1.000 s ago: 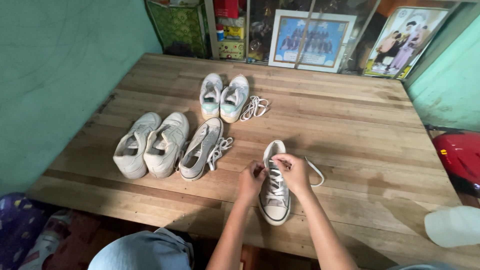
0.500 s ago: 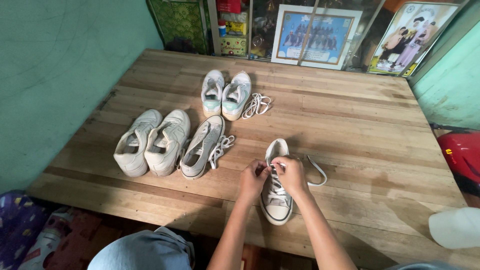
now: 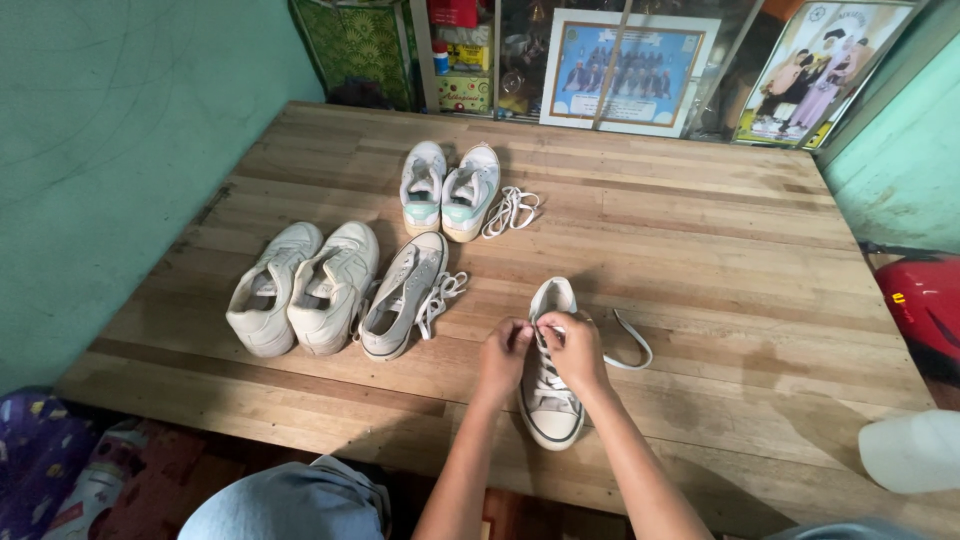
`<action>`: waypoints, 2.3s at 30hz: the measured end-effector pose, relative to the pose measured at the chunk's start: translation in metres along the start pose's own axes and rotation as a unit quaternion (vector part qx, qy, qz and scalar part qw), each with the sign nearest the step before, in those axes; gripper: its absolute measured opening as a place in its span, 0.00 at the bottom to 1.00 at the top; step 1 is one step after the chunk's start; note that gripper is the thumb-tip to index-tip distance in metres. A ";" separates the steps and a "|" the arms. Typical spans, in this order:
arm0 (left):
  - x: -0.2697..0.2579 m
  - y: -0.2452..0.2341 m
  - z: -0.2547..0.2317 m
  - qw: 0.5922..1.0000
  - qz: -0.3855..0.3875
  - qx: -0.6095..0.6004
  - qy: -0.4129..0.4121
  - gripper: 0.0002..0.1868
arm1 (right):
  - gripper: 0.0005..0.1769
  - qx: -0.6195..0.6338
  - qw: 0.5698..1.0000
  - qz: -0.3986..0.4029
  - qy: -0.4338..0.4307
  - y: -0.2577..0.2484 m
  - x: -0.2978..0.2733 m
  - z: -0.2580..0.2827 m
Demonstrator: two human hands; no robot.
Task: The person removes a shoelace from a white sneaker and then re-laces the same shoe by threading the lace through the eyelets and tying a knot. The person then picks up a second white sneaker and begins threading a new lace through its eyelets.
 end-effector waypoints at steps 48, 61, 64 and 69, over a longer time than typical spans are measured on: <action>0.000 -0.038 0.010 0.887 -0.168 0.401 0.155 0.21 | 0.10 -0.013 0.997 0.013 0.080 -0.029 -0.009 -0.107; -0.127 0.035 -0.036 0.953 0.018 0.296 -0.059 0.72 | 0.20 -0.281 0.936 0.193 -0.082 0.004 0.044 -0.048; -0.131 0.031 -0.025 0.965 -0.020 0.261 -0.024 0.71 | 0.28 -0.297 0.913 0.250 -0.128 0.027 0.070 -0.066; -0.129 0.032 -0.011 0.963 -0.013 0.269 -0.020 0.68 | 0.32 -0.240 0.874 0.415 0.079 0.021 0.076 -0.101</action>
Point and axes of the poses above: each hand's wrist, its own x-axis towards the middle knuckle, its own y-axis out of the palm, z = x × y, the point moved 4 cm from there along x, towards the middle knuckle, and after that the axes turned 4 degrees about y, right-handed, at the moved point
